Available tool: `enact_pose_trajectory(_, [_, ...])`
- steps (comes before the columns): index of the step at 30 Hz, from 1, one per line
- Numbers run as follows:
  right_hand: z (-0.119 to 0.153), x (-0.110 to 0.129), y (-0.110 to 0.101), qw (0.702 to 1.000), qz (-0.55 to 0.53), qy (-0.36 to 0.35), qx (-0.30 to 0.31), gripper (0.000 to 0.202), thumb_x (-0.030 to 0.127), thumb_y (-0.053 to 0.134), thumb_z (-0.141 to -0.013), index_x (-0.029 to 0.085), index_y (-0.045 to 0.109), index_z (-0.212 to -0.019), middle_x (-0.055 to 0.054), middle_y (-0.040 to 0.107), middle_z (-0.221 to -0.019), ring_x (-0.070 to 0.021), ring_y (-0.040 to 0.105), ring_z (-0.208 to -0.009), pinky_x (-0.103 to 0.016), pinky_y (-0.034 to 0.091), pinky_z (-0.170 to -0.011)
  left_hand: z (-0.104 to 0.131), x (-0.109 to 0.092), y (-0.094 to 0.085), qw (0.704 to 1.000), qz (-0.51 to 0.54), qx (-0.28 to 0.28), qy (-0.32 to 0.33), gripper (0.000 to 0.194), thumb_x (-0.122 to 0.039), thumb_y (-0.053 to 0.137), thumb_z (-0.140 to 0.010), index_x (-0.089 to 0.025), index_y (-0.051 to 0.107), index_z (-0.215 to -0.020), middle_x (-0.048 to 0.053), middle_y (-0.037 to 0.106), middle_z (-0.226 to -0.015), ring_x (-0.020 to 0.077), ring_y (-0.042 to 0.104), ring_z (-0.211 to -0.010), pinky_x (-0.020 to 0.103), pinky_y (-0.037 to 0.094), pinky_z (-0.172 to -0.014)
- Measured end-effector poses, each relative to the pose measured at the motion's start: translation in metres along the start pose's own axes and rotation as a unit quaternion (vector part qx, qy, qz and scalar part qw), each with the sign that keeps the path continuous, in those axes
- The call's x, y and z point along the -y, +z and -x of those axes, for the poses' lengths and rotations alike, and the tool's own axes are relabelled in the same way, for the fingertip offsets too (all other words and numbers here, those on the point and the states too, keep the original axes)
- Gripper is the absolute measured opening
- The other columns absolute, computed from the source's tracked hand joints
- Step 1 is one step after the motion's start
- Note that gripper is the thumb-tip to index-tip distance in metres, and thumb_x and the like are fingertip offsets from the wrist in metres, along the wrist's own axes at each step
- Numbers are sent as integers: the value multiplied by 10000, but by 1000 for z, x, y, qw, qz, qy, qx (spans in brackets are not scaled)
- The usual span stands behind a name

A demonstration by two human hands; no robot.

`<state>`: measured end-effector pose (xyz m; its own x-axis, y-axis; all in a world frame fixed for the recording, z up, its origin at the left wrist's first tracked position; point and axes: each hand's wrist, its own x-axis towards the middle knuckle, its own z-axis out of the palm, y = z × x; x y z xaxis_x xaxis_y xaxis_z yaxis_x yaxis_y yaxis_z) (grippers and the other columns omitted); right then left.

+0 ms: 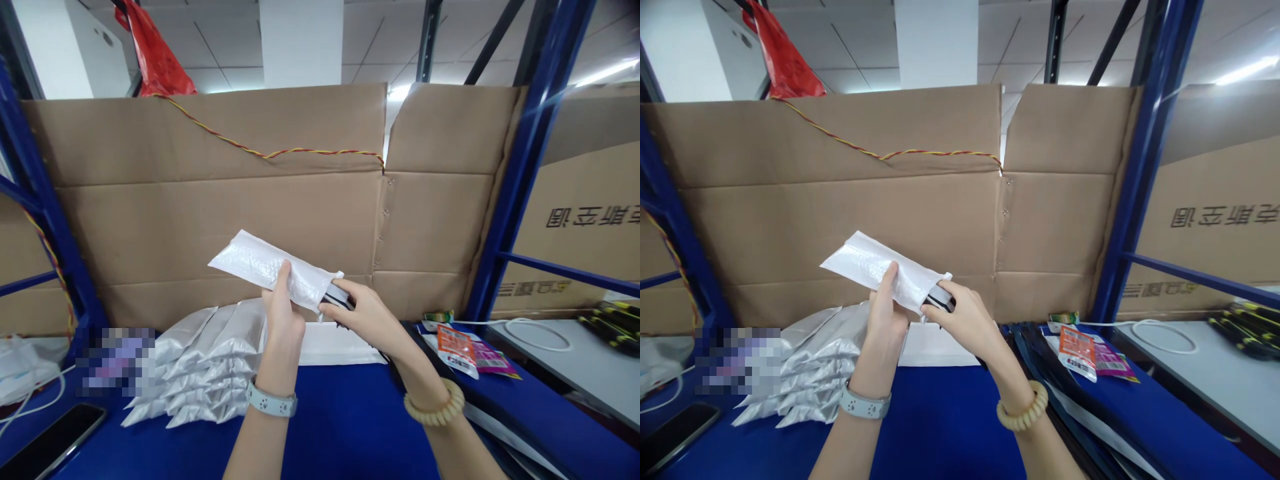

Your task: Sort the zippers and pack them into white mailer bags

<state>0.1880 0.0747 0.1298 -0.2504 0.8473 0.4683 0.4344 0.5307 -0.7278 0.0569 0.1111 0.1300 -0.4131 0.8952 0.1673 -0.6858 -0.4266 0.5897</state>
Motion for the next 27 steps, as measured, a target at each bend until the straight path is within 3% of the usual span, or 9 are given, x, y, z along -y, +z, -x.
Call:
enact_pose_trajectory(3, [2, 4, -4, 999, 4, -40, 12, 448, 363, 676, -693, 209, 583, -1103, -29, 656, -912, -171, 587, -773, -276, 438, -677, -2, -5, 1, 999, 20, -31, 4, 315, -214, 760, -634, -152, 620, -909, 59, 664, -909, 193, 641, -856, 307, 524, -741])
enact_pose_trajectory(7, [5, 8, -5, 996, -3, -82, -19, 564, 278, 708, -655, 246, 525, -1188, -44, 618, -1104, -199, 574, -954, -307, 449, -782, -6, -15, -2, 997, 42, -68, 6, 249, -192, 734, -654, -141, 611, -864, 59, 661, -905, 184, 636, -855, 291, 525, -732])
enact_pose_trajectory(13, [3, 9, 3, 985, -35, -125, -116, 217, 190, 594, -745, 205, 646, -955, -59, 628, -995, -174, 585, -913, -278, 467, -763, -12, -18, -7, 993, 42, -94, 60, 268, -258, 735, -664, -182, 584, -872, 31, 657, -939, 176, 629, -900, 295, 524, -748])
enact_pose_trajectory(18, [4, 12, 15, 967, -21, -153, -203, 176, 146, 540, -767, 196, 673, -871, -53, 638, -926, -167, 589, -848, -279, 471, -738, -1, -5, 1, 998, 19, -44, 43, 348, -327, 750, -652, -171, 594, -921, 54, 651, -971, 196, 630, -913, 314, 520, -758])
enact_pose_trajectory(23, [6, 14, 20, 925, 67, -196, -319, 190, 76, 547, -710, 204, 666, -785, -26, 662, -853, -198, 534, -877, -346, 443, -784, 25, 10, 16, 998, 43, 13, 38, 319, -311, 706, -713, -196, 605, -993, 43, 652, -1008, 172, 636, -909, 291, 513, -774])
enact_pose_trajectory(27, [4, 12, 17, 914, 137, -179, -338, 149, 96, 626, -684, 224, 671, -743, 2, 691, -808, -235, 476, -913, -407, 376, -813, 34, 13, 19, 998, 62, 25, -10, 247, -307, 683, -743, -184, 611, -945, 35, 665, -909, 149, 650, -853, 269, 510, -776])
